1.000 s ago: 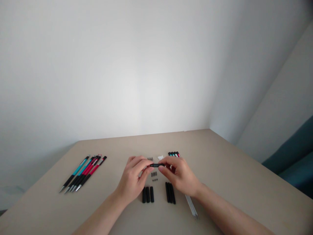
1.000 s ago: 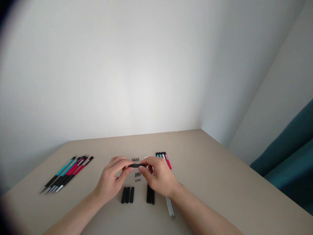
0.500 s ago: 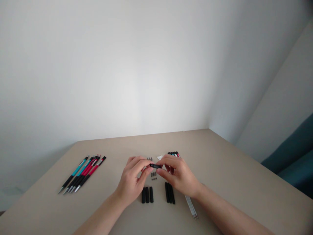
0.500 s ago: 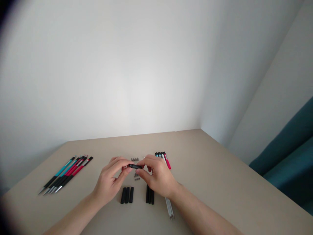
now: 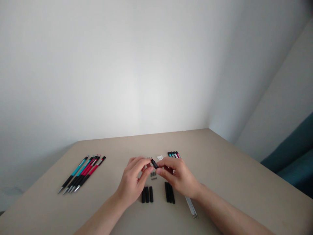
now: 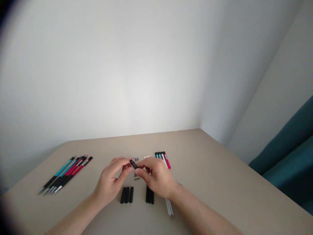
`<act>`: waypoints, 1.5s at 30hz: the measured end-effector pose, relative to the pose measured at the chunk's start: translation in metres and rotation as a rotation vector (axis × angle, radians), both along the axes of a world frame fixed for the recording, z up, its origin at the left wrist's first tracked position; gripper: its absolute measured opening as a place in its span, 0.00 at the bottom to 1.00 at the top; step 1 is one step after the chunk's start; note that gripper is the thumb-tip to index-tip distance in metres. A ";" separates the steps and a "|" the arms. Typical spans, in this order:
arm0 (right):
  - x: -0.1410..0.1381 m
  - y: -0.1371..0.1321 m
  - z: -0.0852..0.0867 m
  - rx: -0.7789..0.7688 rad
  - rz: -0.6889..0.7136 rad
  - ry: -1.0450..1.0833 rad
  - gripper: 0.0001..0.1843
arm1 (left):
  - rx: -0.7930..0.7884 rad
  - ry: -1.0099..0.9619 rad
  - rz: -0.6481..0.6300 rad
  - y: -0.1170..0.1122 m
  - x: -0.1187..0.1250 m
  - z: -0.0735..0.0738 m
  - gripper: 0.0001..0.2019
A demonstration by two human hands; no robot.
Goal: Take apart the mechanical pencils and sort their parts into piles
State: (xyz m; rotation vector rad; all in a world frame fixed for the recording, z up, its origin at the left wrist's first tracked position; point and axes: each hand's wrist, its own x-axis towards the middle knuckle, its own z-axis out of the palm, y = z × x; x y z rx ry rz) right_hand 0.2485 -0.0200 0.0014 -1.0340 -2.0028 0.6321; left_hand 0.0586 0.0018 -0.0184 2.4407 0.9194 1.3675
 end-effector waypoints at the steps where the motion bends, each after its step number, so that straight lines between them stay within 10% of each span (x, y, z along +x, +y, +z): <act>1: 0.000 0.000 0.000 0.013 0.009 -0.009 0.12 | -0.001 -0.002 0.000 0.000 0.000 0.000 0.05; 25: -0.003 0.002 -0.010 -0.300 0.158 0.205 0.22 | 0.011 0.018 -0.071 -0.002 0.000 0.002 0.14; 35: 0.010 0.013 -0.008 0.054 -0.242 -0.022 0.08 | -0.059 0.148 -0.026 -0.002 -0.002 -0.001 0.20; 45: 0.009 0.021 -0.017 -0.136 -0.313 -0.149 0.05 | -0.109 0.210 0.010 0.000 -0.002 -0.003 0.17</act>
